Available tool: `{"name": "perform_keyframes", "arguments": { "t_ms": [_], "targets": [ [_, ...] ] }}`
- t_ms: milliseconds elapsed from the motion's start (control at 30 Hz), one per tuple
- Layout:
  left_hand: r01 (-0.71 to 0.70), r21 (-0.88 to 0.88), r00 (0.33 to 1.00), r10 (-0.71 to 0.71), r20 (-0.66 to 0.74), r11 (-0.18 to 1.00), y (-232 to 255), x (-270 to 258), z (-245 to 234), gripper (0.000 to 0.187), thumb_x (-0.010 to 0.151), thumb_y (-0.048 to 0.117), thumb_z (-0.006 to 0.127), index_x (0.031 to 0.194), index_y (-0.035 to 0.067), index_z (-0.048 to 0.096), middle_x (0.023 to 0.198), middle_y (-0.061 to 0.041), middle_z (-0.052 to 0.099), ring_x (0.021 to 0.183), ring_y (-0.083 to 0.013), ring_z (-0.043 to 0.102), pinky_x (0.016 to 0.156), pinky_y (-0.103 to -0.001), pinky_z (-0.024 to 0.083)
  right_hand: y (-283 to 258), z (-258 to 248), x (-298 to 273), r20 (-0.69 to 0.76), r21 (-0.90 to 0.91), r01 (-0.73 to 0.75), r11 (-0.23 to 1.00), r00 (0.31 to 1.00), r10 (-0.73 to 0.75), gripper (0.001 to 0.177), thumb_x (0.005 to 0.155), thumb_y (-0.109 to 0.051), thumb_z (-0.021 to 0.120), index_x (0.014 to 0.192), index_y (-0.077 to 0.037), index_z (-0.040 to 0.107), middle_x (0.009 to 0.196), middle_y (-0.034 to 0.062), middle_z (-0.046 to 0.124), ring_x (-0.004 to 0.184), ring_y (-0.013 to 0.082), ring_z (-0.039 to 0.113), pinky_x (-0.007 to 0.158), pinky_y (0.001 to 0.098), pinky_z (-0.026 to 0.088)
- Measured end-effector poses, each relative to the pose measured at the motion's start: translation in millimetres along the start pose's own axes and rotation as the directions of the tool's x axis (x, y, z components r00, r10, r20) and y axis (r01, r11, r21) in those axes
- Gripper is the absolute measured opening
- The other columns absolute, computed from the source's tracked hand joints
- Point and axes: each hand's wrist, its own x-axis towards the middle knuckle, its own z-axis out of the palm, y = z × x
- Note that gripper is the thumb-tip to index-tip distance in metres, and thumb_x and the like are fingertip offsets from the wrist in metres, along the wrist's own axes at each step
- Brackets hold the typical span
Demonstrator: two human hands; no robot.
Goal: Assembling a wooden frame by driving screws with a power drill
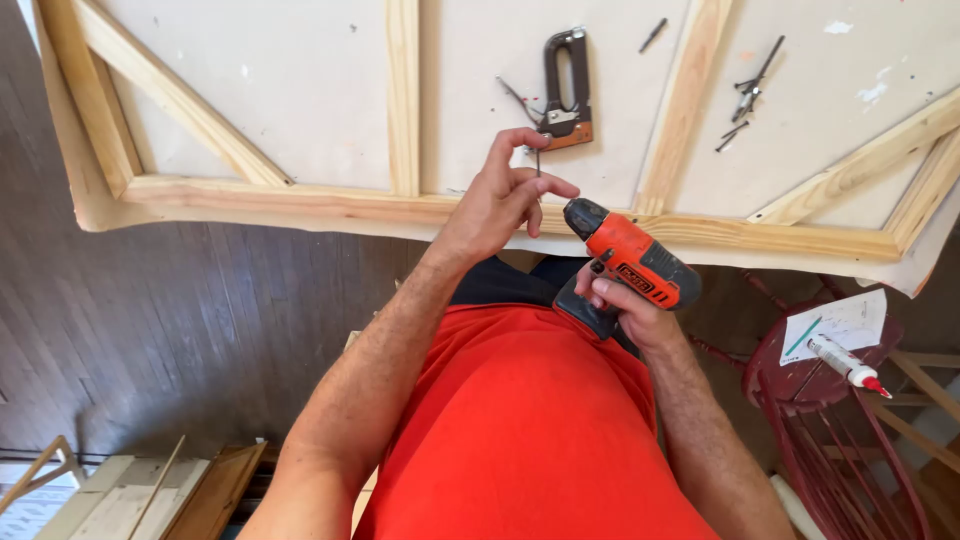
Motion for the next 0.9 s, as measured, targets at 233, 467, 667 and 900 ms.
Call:
{"name": "perform_keyframes", "arguments": {
  "t_ms": [233,467,667,900],
  "targets": [
    [-0.109,0.380,0.994,0.094,0.058,0.919,28,-33,-29,0.045,0.109,0.006,0.047,0.148,0.017,0.028,0.071,-0.001,0.067,0.055,-0.0163,0.057,0.060,-0.030,0.048,-1,39,5,-0.055,0.089,0.054,0.995,0.997,-0.050,0.055,0.079,-0.012,0.067,0.130,0.011,0.060,0.116,0.0350,0.067,0.066,0.0269,0.066,0.061,0.0416,0.056],
    [-0.102,0.330,0.994,0.083,0.072,0.938,49,-49,-49,0.008,0.104,0.017,0.061,0.112,0.016,0.062,0.075,0.003,0.071,0.066,-0.0082,0.058,0.063,-0.022,0.047,15,54,11,-0.055,0.199,0.090,0.976,0.995,-0.080,0.038,0.087,-0.010,0.064,0.119,0.011,0.063,0.103,0.0339,0.068,0.056,0.0225,0.061,0.053,0.0393,0.053],
    [-0.149,-0.023,0.986,0.150,0.072,0.989,39,-57,-46,0.030,0.095,0.002,0.073,0.124,0.006,0.067,0.105,-0.011,0.078,0.083,-0.0107,0.068,0.067,-0.019,0.052,32,50,7,-0.088,0.315,0.087,0.945,0.994,-0.062,0.035,0.086,-0.004,0.064,0.118,0.010,0.062,0.106,0.0364,0.065,0.054,0.0238,0.057,0.051,0.0409,0.051],
    [-0.128,-0.656,0.984,0.011,-0.179,0.744,14,-39,-16,0.024,0.102,0.027,0.067,0.108,0.005,0.075,0.143,-0.017,0.061,0.130,-0.0408,0.058,0.112,-0.060,0.046,27,64,3,-0.102,0.374,0.006,0.927,0.994,0.035,0.030,0.092,-0.006,0.068,0.122,-0.004,0.066,0.113,0.0268,0.069,0.065,0.0207,0.057,0.062,0.0356,0.050]
  ]
}}
